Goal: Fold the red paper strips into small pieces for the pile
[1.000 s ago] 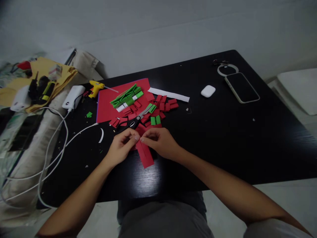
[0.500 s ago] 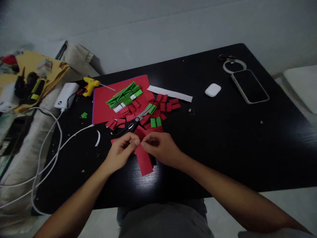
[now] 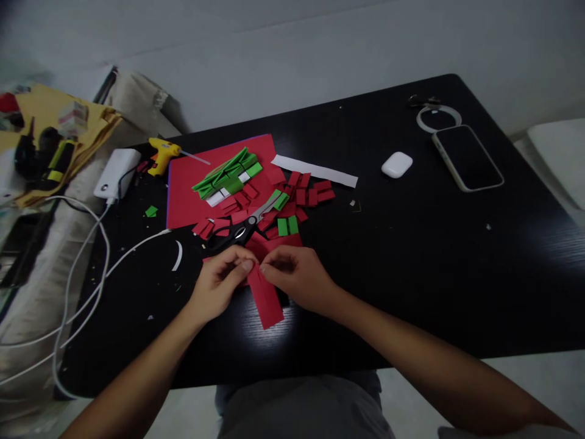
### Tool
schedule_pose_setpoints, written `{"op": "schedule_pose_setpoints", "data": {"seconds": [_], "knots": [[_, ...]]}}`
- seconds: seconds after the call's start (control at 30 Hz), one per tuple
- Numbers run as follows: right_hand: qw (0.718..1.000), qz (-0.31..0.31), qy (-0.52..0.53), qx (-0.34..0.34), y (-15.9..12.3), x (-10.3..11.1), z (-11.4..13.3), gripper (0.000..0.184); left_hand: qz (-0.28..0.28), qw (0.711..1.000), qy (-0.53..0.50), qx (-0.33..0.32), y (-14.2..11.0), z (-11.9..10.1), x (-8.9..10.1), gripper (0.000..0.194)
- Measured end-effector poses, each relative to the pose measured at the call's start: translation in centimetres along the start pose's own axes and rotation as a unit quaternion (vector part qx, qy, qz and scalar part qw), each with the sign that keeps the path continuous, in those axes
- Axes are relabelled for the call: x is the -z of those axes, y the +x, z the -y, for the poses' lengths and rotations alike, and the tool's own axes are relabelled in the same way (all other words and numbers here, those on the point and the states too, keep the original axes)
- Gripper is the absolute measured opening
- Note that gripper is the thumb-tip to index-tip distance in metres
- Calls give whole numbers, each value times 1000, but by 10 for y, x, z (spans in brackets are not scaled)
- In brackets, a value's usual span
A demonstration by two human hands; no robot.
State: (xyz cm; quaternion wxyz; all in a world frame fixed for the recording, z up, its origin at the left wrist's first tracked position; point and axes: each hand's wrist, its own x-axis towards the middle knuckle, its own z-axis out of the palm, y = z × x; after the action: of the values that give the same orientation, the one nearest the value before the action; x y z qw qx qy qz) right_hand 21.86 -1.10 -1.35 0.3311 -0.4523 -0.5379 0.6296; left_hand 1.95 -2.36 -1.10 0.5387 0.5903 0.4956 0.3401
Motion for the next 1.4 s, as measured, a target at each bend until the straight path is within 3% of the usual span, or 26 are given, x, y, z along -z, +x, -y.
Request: {"op": "schedule_pose_setpoints", "data": {"seconds": [0.47, 0.87, 1.4], "knots": [[1000, -1, -30, 5, -1, -1, -1, 9, 1, 997, 67, -27, -2, 3, -5, 17], [999, 24, 14, -17, 0, 1, 1, 17, -29, 999, 4, 17, 3, -1, -2, 20], [999, 20, -26, 1, -2, 1, 1, 17, -33, 999, 9, 23, 3, -3, -5, 21]]}}
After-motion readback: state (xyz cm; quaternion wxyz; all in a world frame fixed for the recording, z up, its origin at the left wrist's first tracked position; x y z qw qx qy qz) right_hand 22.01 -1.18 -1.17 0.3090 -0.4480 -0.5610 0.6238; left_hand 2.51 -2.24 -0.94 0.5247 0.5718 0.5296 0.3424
